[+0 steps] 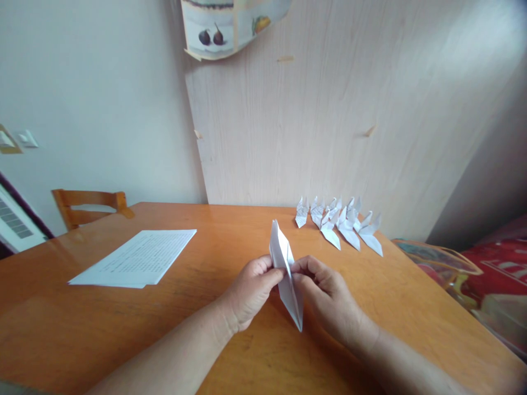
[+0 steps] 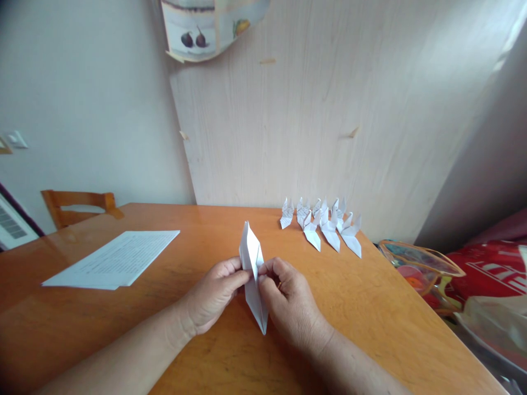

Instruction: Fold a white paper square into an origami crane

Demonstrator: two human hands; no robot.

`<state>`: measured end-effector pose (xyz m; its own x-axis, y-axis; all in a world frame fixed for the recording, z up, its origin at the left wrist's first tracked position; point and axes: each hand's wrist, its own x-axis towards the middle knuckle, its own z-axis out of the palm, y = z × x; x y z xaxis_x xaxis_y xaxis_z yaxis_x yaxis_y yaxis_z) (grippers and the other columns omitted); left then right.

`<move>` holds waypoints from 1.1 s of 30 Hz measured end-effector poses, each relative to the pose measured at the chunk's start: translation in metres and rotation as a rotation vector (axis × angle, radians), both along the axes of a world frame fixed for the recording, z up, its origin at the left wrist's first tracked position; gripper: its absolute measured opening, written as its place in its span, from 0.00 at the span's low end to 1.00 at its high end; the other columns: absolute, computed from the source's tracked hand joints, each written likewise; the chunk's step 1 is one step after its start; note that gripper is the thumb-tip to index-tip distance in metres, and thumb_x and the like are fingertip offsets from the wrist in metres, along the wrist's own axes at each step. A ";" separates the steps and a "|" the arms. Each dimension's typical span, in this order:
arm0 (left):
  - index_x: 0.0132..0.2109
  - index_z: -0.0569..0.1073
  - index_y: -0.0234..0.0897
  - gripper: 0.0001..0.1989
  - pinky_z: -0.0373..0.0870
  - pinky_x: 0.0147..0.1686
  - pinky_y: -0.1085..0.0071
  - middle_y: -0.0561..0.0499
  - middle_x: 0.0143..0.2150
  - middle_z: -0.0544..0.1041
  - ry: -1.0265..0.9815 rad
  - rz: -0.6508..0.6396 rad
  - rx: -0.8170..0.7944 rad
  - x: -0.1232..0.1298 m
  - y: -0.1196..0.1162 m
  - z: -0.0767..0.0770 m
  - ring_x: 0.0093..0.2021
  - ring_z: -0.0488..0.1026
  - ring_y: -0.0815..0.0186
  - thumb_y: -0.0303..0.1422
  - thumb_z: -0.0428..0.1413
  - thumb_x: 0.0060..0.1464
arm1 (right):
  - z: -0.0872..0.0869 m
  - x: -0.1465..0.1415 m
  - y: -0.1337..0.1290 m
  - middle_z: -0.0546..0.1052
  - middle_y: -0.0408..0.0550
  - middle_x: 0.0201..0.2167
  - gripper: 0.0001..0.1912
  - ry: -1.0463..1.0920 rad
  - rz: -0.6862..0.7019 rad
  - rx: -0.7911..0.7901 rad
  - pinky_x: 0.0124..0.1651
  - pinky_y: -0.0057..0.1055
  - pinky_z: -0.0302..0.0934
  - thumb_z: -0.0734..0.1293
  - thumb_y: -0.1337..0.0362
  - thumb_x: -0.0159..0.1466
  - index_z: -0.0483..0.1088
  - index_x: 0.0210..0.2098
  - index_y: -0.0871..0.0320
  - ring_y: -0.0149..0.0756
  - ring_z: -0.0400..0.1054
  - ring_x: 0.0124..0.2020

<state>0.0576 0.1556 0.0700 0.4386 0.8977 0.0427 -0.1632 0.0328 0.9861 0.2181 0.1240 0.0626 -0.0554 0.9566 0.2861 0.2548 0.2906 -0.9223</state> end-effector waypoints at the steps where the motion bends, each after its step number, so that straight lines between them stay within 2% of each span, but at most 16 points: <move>1: 0.47 0.78 0.32 0.12 0.66 0.45 0.66 0.46 0.39 0.79 0.007 0.006 0.007 0.000 0.000 0.000 0.42 0.73 0.60 0.30 0.56 0.57 | 0.001 0.001 0.000 0.72 0.43 0.28 0.09 -0.022 0.009 -0.004 0.32 0.30 0.58 0.64 0.59 0.66 0.70 0.34 0.57 0.35 0.64 0.31; 6: 0.45 0.78 0.31 0.10 0.66 0.46 0.66 0.46 0.39 0.79 0.026 -0.001 0.053 0.001 -0.003 0.001 0.43 0.72 0.60 0.30 0.57 0.58 | -0.004 0.002 0.002 0.71 0.42 0.27 0.14 -0.049 0.000 -0.005 0.31 0.30 0.56 0.66 0.53 0.66 0.69 0.32 0.56 0.34 0.63 0.29; 14: 0.46 0.77 0.30 0.12 0.67 0.47 0.63 0.45 0.39 0.79 -0.009 -0.011 0.033 0.000 -0.003 0.003 0.43 0.73 0.59 0.32 0.60 0.57 | -0.010 0.003 0.010 0.65 0.39 0.24 0.17 0.138 -0.009 -0.076 0.29 0.29 0.52 0.67 0.50 0.64 0.65 0.29 0.56 0.31 0.58 0.26; 17: 0.45 0.77 0.30 0.11 0.68 0.45 0.64 0.46 0.38 0.79 -0.018 -0.029 0.029 0.000 -0.004 0.006 0.42 0.73 0.59 0.32 0.61 0.55 | -0.009 0.003 0.012 0.66 0.39 0.24 0.18 0.257 0.007 -0.141 0.29 0.29 0.52 0.70 0.48 0.61 0.65 0.31 0.56 0.31 0.58 0.26; 21: 0.42 0.78 0.31 0.10 0.67 0.46 0.65 0.46 0.38 0.80 -0.038 -0.047 0.033 0.000 -0.005 0.009 0.41 0.73 0.60 0.31 0.61 0.54 | -0.004 0.003 0.011 0.68 0.40 0.24 0.20 0.361 0.095 -0.287 0.30 0.30 0.53 0.72 0.47 0.59 0.66 0.32 0.56 0.31 0.59 0.26; 28: 0.42 0.76 0.32 0.09 0.67 0.44 0.66 0.47 0.38 0.79 -0.064 -0.003 0.005 0.001 -0.003 0.006 0.39 0.72 0.63 0.31 0.62 0.54 | -0.002 0.004 0.010 0.68 0.40 0.22 0.21 0.346 0.070 -0.279 0.29 0.30 0.51 0.72 0.46 0.58 0.67 0.28 0.57 0.30 0.57 0.24; 33: 0.42 0.76 0.32 0.10 0.66 0.41 0.68 0.47 0.36 0.78 -0.044 0.019 -0.012 0.000 0.001 0.000 0.36 0.72 0.64 0.36 0.59 0.58 | -0.005 0.005 0.010 0.68 0.40 0.22 0.19 0.332 0.097 -0.284 0.29 0.30 0.51 0.71 0.47 0.60 0.67 0.29 0.57 0.30 0.57 0.24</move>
